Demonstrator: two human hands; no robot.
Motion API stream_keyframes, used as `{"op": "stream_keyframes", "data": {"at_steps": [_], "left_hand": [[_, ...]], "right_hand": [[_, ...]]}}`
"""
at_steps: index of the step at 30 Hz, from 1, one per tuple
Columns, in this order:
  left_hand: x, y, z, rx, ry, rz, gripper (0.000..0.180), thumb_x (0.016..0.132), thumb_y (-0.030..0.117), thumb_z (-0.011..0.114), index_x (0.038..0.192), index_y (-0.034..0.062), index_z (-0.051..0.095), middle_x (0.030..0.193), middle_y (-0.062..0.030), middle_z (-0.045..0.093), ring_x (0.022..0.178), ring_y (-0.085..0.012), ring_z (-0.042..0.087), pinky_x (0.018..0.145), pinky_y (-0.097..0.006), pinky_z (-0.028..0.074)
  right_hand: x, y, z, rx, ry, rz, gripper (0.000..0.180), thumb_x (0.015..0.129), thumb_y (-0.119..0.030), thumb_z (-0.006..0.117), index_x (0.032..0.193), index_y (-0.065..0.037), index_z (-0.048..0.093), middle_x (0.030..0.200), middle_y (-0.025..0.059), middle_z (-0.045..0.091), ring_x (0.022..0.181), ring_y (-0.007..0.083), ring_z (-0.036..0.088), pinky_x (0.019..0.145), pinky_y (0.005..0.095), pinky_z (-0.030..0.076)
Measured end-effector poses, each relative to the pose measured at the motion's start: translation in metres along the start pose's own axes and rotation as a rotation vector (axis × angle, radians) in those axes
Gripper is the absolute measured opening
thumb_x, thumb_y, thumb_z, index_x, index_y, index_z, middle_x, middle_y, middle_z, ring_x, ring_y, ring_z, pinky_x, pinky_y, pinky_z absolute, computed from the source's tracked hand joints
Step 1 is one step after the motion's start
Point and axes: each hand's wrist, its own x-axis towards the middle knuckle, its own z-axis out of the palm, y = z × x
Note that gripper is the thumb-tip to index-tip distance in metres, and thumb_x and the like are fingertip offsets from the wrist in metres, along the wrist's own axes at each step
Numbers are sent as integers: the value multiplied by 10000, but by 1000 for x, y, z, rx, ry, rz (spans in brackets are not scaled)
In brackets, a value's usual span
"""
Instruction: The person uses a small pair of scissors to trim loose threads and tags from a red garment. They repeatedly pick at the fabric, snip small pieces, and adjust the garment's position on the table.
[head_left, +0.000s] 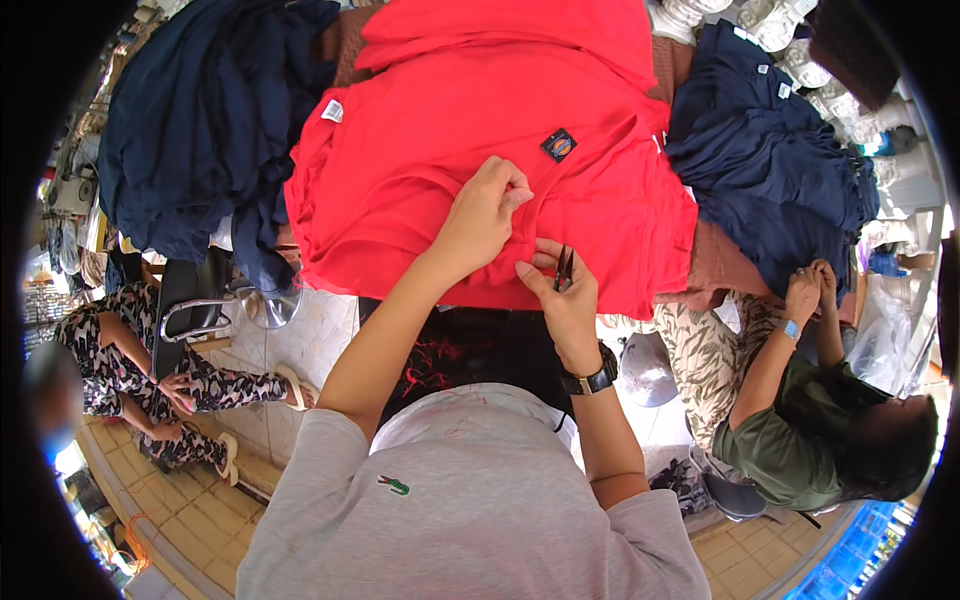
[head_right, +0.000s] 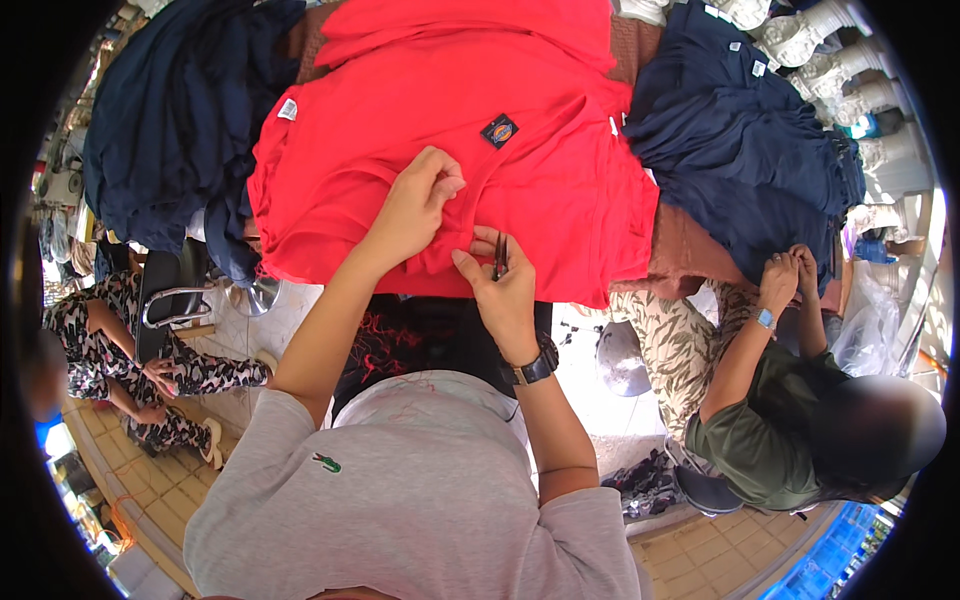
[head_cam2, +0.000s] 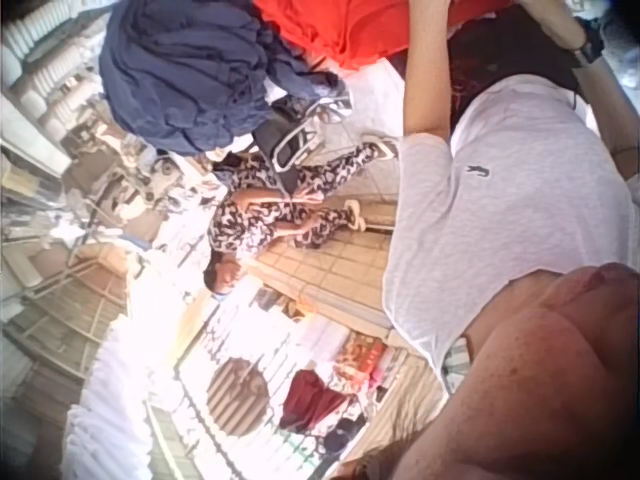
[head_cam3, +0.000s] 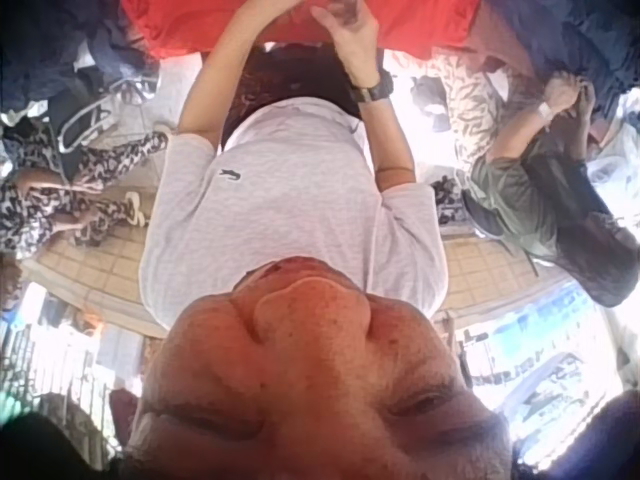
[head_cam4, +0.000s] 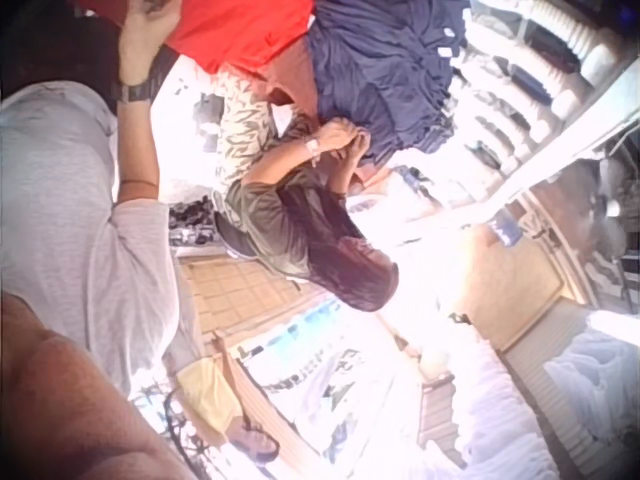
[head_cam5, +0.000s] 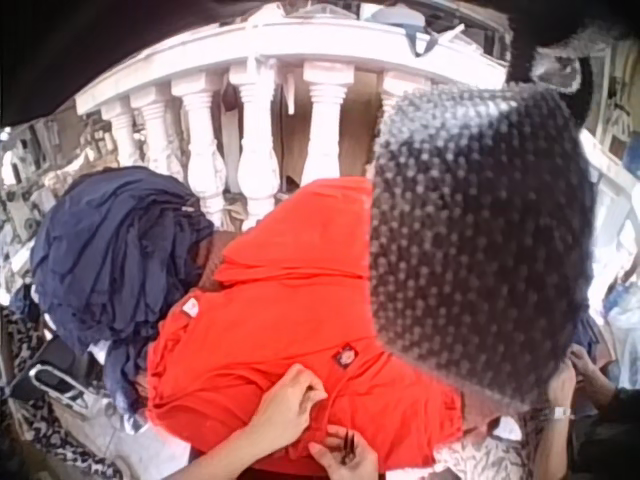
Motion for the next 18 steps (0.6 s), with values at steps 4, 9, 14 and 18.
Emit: {"op": "stream_keyframes", "data": {"at_steps": [4, 9, 14, 18], "left_hand": [[-23, 17, -21, -367, -89, -55, 68, 1004, -2, 502, 939, 13, 489, 863, -62, 543, 820, -151, 530, 793, -299, 467], [-81, 34, -37, -436, -165, 73, 123, 1057, 141, 521, 975, 53, 494, 1062, -72, 539, 950, -139, 522, 878, -282, 440], [-95, 31, -22, -722, -22, -33, 118, 1067, 168, 518, 1019, 61, 500, 1137, -98, 594, 1003, -139, 571, 885, -308, 472], [-91, 23, -8, -749, 93, -116, 99, 1016, 63, 584, 1076, 45, 507, 962, -54, 586, 901, -120, 568, 830, -289, 484]], "right_hand": [[2, 0, -10, 13, -28, 15, 397, 862, -97, 785, 1208, 33, 640, 1036, 84, 696, 907, 94, 620, 737, 224, 453], [4, -11, -17, 76, -92, 62, 343, 904, -34, 713, 1232, 28, 633, 1105, 106, 708, 919, 108, 625, 758, 237, 457], [1, -17, -12, 40, -119, 0, 307, 915, -28, 709, 1212, 15, 643, 1032, 46, 695, 678, 10, 479, 634, 189, 387], [1, -13, -1, 35, -96, -97, 231, 916, -41, 730, 1135, 6, 673, 926, -16, 644, 607, -22, 367, 581, 172, 333]]}}
